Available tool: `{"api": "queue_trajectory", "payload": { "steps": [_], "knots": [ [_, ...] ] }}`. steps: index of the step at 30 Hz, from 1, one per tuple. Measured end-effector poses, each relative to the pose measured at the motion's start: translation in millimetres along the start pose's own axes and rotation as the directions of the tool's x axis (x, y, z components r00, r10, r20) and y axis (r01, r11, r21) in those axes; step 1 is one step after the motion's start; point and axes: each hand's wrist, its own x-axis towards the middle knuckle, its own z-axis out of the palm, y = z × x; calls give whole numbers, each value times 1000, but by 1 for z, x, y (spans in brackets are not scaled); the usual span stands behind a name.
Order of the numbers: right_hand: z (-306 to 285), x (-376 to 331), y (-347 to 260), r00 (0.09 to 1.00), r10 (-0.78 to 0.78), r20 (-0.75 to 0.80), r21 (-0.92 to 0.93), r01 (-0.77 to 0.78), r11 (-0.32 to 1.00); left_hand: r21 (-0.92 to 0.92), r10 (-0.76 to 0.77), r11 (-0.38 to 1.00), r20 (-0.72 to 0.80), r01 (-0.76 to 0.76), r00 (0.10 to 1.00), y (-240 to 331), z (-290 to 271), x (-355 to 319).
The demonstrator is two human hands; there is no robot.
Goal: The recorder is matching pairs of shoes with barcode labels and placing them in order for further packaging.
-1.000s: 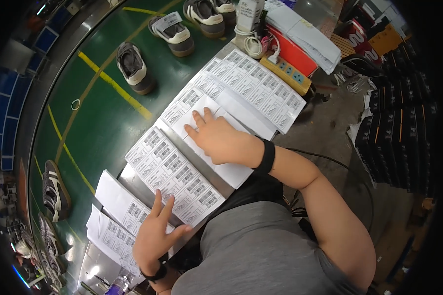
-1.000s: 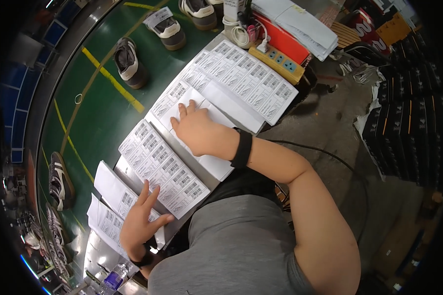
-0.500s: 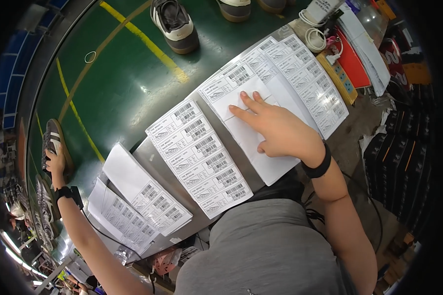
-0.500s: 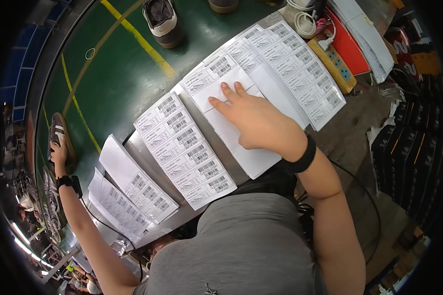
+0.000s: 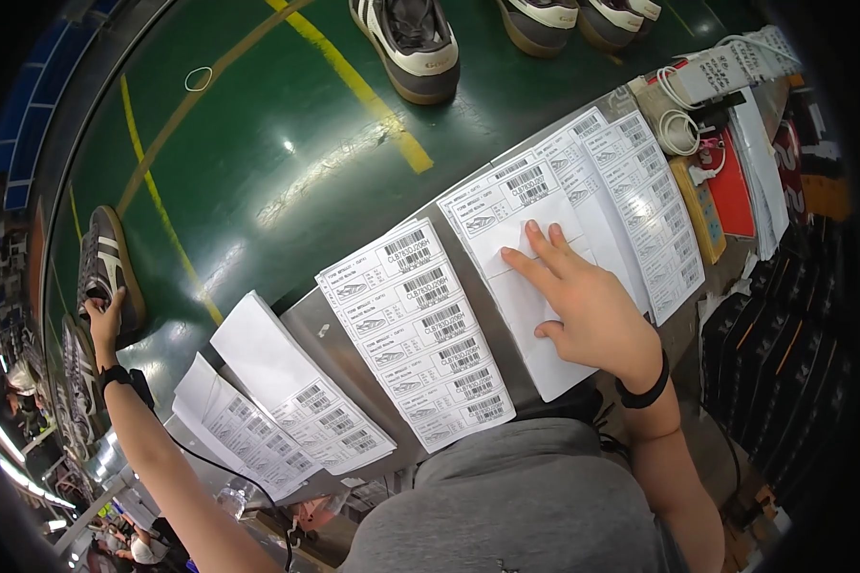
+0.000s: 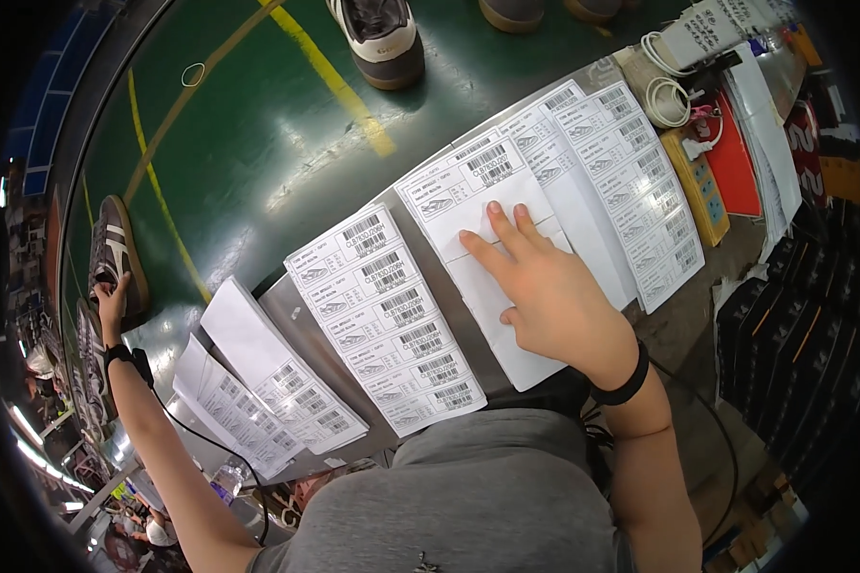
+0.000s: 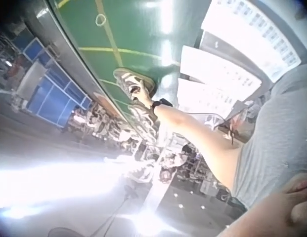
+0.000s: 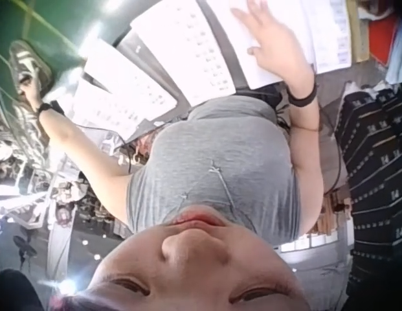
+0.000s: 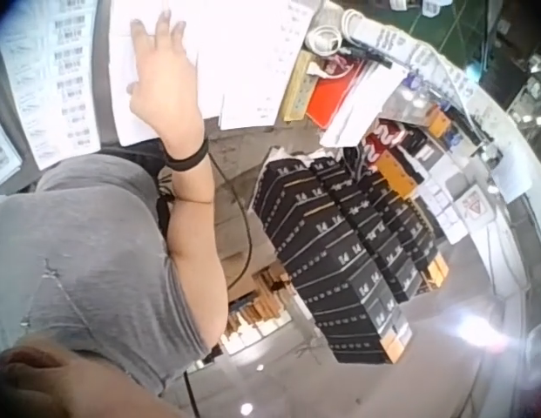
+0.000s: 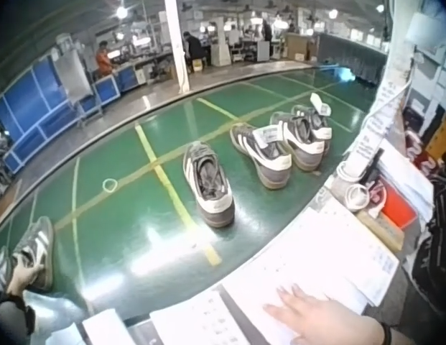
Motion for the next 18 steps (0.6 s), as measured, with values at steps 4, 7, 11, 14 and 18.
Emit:
{"api": "queue_trajectory", "payload": {
  "steps": [4,7,11,14,18],
  "knots": [
    [0,-3,-1,999,17,-38,-29,-18,999,206,-117,977,266,62,957,47,-12,-28],
    [2,-5,3,999,15,-43,-45,-16,999,-294,-216,888,411,354,885,131,-15,-57],
    [4,-5,4,997,-34,-63,-38,32,999,-661,-219,633,346,402,912,190,-33,-62],
    [7,-5,6,994,-57,-94,-35,54,998,-565,-118,761,363,319,924,273,-36,-91],
    [5,-4,2,997,-7,-79,-41,4,999,-583,304,810,507,62,806,370,1,-163]
  ]
}}
